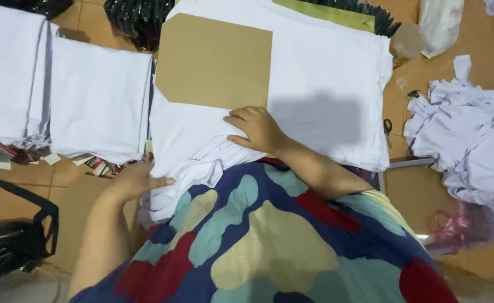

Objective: The person folds white t-shirts on a table using a cardboard template to ensure consistent dimensions. They repeatedly place the template on each shirt, fold the sides and bottom, remove the template, and stack the folded shirts.

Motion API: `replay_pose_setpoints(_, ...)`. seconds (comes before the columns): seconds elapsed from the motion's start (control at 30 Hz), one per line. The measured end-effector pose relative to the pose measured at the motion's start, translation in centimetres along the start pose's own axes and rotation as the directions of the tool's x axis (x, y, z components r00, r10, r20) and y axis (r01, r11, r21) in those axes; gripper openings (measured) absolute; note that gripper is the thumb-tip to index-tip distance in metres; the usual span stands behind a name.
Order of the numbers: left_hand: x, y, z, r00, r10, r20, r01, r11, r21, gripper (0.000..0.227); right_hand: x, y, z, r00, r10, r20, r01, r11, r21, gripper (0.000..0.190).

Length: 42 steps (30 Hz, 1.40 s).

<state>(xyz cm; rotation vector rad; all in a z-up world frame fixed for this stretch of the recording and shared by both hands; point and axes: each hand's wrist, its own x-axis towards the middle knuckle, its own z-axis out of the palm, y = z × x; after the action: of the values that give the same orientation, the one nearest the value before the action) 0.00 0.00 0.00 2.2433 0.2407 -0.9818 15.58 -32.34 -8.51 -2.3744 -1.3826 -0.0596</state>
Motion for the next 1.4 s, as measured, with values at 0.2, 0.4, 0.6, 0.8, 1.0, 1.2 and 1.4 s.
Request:
replay_pose_setpoints(0.2,-3.1,-0.6,-0.7,0.992,0.041,-0.116,-0.086,0.903,-0.421,0.029,0.0,0.2,0.7,0.998,0.045,0.038,-0.044,0.999,-0.016,0.043)
replay_pose_setpoints(0.4,-2.4,-8.0,-0.1,0.999,-0.018,0.032,0.030,0.899,-0.437,0.028,-0.5,0.2,0.1,0.993,0.022,0.113,-0.023,1.000,0.008,0.036)
replay_pose_setpoints(0.6,-1.7,-17.4,0.7,0.959,0.172,0.224,-0.017,0.827,-0.562,0.022,-9.9,4.0,-0.8,1.000,0.009,-0.021,-0.010,1.000,-0.009,0.054)
replay_pose_setpoints(0.8,-3.8,-2.5,-4.2,0.490,0.866,0.098,-0.676,0.448,-0.585,0.029,-22.3,8.5,-8.2,0.829,0.529,0.181,-0.509,0.848,-0.146,0.060)
replay_pose_setpoints(1.0,7.5,-3.7,-12.1,0.457,0.889,0.017,-0.822,0.429,-0.374,0.014,-28.7,12.9,-11.9,0.797,0.587,0.140,-0.583,0.809,-0.073,0.033)
replay_pose_setpoints(1.2,25.9,9.4,-15.3,0.719,0.332,-0.611,-0.679,0.147,-0.719,0.011,-21.9,13.9,-16.4,0.436,0.845,0.309,-0.883,0.336,0.328,0.029)
replay_pose_setpoints(1.4,21.1,11.7,-10.8,0.701,0.347,-0.623,-0.443,0.896,0.000,0.065,-21.0,16.3,-13.9,0.322,0.898,0.301,-0.743,0.043,0.668,0.013)
